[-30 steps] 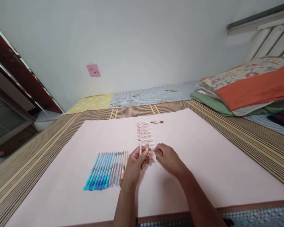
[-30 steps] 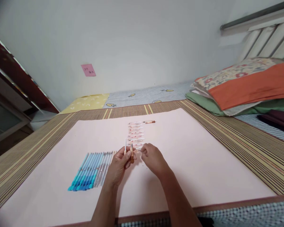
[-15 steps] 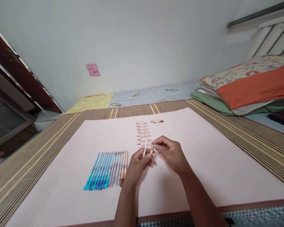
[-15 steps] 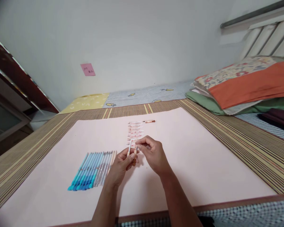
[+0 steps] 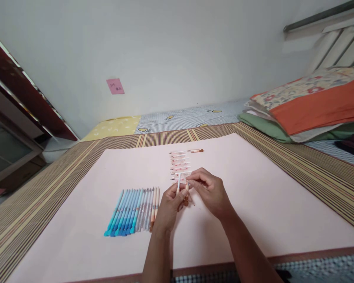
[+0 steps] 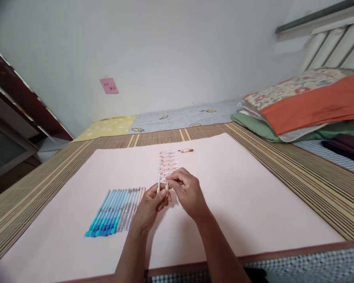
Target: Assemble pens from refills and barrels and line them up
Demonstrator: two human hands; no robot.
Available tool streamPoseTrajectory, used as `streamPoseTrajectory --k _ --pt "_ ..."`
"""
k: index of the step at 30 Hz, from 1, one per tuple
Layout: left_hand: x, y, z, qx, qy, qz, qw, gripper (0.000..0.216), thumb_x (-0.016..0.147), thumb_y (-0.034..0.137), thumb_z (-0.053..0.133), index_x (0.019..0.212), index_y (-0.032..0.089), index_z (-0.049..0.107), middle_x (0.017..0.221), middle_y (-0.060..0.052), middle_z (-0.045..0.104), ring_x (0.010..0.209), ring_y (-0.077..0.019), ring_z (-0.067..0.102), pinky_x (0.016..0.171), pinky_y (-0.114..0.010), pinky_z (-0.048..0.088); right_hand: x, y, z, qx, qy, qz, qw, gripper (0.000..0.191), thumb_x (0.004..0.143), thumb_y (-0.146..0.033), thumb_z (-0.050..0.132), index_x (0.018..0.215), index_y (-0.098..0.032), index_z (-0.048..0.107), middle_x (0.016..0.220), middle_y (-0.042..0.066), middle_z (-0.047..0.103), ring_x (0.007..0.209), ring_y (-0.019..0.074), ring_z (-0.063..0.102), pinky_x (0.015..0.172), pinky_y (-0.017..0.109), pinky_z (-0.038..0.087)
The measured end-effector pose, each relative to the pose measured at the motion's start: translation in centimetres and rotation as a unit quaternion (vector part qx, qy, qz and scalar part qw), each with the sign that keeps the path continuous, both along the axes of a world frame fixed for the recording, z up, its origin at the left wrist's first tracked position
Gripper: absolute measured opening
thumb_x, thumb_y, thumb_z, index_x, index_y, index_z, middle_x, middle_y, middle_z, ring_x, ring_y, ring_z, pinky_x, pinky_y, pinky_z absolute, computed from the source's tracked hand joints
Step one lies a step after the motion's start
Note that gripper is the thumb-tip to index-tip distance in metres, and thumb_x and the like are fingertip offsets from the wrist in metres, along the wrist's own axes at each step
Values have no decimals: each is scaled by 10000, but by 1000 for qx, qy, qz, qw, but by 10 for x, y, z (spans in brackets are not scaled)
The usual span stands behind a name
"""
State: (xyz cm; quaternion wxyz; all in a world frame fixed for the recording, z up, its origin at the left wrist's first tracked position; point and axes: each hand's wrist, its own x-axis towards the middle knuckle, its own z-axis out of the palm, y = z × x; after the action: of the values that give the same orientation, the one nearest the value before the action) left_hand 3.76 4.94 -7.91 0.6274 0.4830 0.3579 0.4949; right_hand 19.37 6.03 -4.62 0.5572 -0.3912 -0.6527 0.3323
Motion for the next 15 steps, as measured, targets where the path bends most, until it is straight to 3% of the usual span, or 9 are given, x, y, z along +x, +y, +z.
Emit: streamPoseTrajectory --k 4,8,11,15 --pt "-2 2 -1 1 -5 11 1000 285 890 431 680 947 157 625 697 0 601 511 -54 339 505 -225 190 -2 0 -1 -7 14 0 1000 149 916 -270 594 934 -206 727 957 61 690 907 198 663 804 314 515" --pt "-2 3 0 2 -12 59 998 317 845 456 720 940 165 640 715 -4 617 512 -55 360 489 -214 199 -2 3 -7 -97 28 0 995 196 899 -344 629 1003 -195 700 962 63 734 891 205 686 816 326 527" --pt "-2 3 1 8 -23 90 996 308 825 451 739 908 167 654 679 19 577 509 -50 357 491 -208 227 -6 4 -15 -166 20 72 983 230 879 -361 651 1021 -187 700 955 63 750 912 218 696 831 346 529" --pt "-3 3 3 7 -42 120 992 306 788 445 775 884 177 663 700 29 572 504 -43 339 488 -206 247 -18 5 -27 -197 64 172 963 232 828 -359 721 974 -182 684 878 44 747 844 211 707 829 362 528"
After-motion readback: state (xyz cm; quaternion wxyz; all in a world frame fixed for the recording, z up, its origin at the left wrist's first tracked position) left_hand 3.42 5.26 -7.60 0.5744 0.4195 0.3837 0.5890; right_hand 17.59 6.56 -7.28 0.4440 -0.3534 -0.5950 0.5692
